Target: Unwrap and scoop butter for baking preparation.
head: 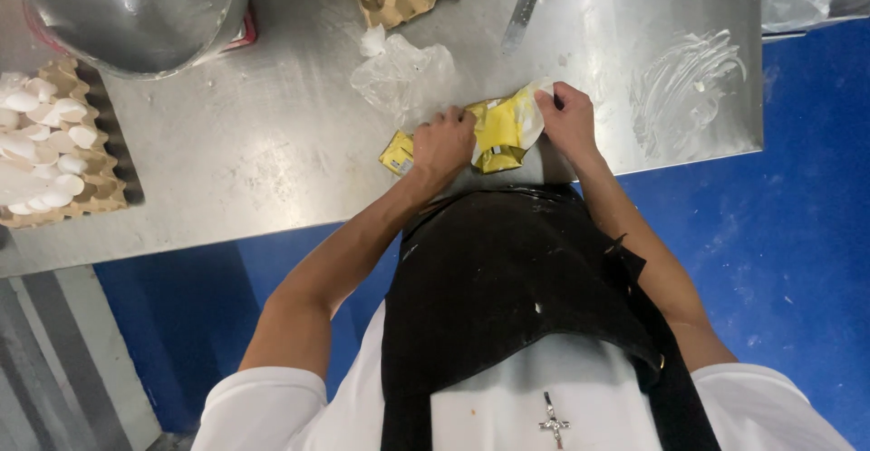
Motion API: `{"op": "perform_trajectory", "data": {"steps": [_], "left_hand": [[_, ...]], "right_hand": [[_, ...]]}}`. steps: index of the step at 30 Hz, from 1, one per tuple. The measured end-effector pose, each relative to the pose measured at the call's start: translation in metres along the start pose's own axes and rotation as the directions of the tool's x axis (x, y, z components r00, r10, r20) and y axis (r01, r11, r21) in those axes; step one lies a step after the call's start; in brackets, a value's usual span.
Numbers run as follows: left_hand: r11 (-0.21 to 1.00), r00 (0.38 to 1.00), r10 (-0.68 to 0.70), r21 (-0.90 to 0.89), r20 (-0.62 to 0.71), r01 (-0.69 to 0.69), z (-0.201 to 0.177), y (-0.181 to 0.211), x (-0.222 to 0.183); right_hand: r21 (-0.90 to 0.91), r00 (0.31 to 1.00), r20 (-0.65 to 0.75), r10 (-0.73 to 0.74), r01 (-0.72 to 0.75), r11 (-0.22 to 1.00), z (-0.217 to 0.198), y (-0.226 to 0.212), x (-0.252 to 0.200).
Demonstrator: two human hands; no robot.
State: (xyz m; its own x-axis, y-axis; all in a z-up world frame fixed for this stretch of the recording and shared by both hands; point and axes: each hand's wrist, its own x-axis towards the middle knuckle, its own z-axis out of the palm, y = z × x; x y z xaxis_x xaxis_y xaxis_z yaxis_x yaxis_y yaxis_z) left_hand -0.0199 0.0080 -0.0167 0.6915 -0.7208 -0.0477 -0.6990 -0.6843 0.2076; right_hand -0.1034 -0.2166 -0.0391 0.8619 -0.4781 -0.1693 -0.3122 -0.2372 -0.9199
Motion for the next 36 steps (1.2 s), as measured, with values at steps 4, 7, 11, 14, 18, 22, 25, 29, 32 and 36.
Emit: {"op": "perform_trajectory", "data": {"steps": [4,7,11,14,18,22,25,29,32,36], "left_hand": [[0.972,0.982,-0.153,-0.163,0.115,0.17,-0.023,-0.006,0.01],[0.906,0.942,-0.301,-0.263,0.148,0.331,-0.033,-0.014,0.016],[0.753,0.803,-0.462,-0.311,0.378,0.58,-0.041,-0.027,0.023],[0.808,0.908,-0.338,-0.418,0.248,0.415,-0.03,-0.033,0.019],[0.865,0.964,-0.234,-0.427,0.123,0.264,-0.052,-0.017,0.012],[0.85,0.943,-0.301,-0.408,0.141,0.332,-0.029,-0.025,0.017],[0.758,0.847,-0.469,-0.378,0.251,0.531,-0.027,-0.029,0.024],[0.619,0.768,-0.554,-0.457,0.322,0.639,-0.02,-0.037,0.032],[0.607,0.761,-0.551,-0.462,0.341,0.646,-0.006,-0.043,0.036],[0.607,0.733,-0.581,-0.412,0.354,0.68,-0.007,-0.039,0.043]], "right_hand": [[-0.017,1.0,-0.015,0.026,-0.026,1.0,0.0,0.009,0.002],[0.053,0.995,0.007,0.099,-0.099,0.994,0.0,0.006,0.003],[0.045,0.994,0.012,0.112,-0.113,0.993,0.0,0.0,0.004],[0.086,0.99,0.028,0.14,-0.142,0.986,-0.002,-0.002,0.004],[0.197,0.998,0.046,-0.034,0.024,0.98,-0.005,-0.025,-0.002],[-0.04,0.999,-0.033,-0.037,0.036,0.999,0.003,0.015,0.004],[-0.165,0.994,-0.098,-0.048,0.031,0.986,0.006,0.017,0.009],[-0.087,0.988,-0.117,0.103,-0.114,0.99,0.006,-0.001,0.01],[0.016,0.966,-0.088,0.244,-0.244,0.97,0.002,-0.016,0.008],[-0.052,0.964,-0.119,0.238,-0.246,0.968,0.001,-0.023,0.009]]}}
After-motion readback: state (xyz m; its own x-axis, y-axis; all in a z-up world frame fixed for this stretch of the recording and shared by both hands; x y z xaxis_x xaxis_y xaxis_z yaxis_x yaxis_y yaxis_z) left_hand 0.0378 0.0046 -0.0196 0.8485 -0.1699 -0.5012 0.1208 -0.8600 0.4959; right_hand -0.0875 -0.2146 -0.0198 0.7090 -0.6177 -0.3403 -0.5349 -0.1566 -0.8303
